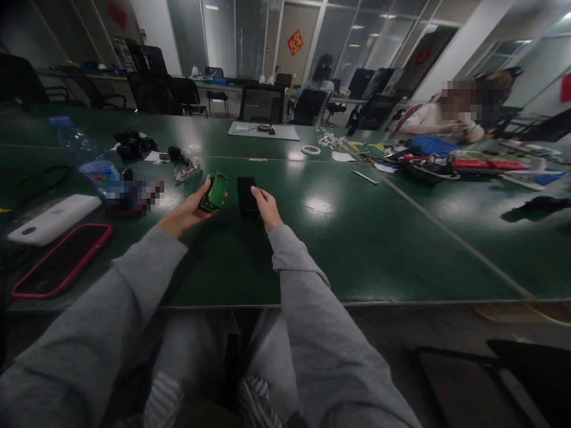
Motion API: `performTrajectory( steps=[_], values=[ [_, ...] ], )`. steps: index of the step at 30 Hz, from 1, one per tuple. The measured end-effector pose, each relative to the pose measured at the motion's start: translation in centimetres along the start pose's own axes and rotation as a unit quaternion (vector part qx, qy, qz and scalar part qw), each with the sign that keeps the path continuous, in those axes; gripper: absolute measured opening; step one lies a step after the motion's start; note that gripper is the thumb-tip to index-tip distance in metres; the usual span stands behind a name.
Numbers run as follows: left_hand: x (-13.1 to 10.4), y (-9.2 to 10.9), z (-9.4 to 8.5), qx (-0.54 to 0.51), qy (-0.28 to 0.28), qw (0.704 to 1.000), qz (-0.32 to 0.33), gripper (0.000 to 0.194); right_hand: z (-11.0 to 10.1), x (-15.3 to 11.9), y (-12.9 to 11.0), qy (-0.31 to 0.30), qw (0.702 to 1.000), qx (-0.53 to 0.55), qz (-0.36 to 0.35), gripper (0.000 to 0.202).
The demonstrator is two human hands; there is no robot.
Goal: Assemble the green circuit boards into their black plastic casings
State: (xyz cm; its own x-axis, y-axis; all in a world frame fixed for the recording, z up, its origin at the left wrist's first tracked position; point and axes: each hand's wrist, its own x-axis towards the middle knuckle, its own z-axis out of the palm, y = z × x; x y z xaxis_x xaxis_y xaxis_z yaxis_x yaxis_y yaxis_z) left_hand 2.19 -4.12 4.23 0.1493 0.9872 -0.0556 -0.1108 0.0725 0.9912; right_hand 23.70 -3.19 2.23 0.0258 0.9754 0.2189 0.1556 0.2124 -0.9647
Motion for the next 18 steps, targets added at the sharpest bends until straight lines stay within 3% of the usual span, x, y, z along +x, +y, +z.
performTrajectory(
  steps=[2, 5, 7, 9, 12, 15, 18],
  values=[
    [-0.5, 0.3, 0.1, 0.168, 0.049, 0.983, 0.058, 0.054, 0.1, -0.5, -0.3, 0.044, 0.978, -0.189, -0.08, 0.053],
    [-1.7, 0.8, 0.1, 0.444, 0.152, 0.871, 0.149, 0.056, 0.1, -1.4, -0.9, 0.071, 0.896, -0.415, -0.142, 0.057],
    [-2.2, 0.8, 0.1, 0.547, 0.161, 0.809, 0.143, 0.051, 0.1, -1.8, -0.9, 0.064, 0.86, -0.484, -0.15, 0.051],
    [-2.4, 0.6, 0.2, 0.599, 0.152, 0.776, 0.125, 0.044, 0.0, -1.9, -0.8, 0.053, 0.842, -0.513, -0.157, 0.043],
    [-2.0, 0.0, 0.3, 0.603, 0.166, 0.771, 0.12, 0.041, 0.2, -1.8, -0.2, 0.056, 0.833, -0.523, -0.173, 0.039],
    [-1.4, -0.6, 0.1, 0.537, 0.185, 0.812, 0.135, 0.048, 0.6, -1.7, 0.3, 0.092, 0.84, -0.504, -0.179, 0.04],
    [-0.8, -0.9, -0.4, 0.467, 0.168, 0.852, 0.165, 0.051, 1.0, -1.5, 0.9, 0.12, 0.858, -0.471, -0.167, 0.04]
  ],
)
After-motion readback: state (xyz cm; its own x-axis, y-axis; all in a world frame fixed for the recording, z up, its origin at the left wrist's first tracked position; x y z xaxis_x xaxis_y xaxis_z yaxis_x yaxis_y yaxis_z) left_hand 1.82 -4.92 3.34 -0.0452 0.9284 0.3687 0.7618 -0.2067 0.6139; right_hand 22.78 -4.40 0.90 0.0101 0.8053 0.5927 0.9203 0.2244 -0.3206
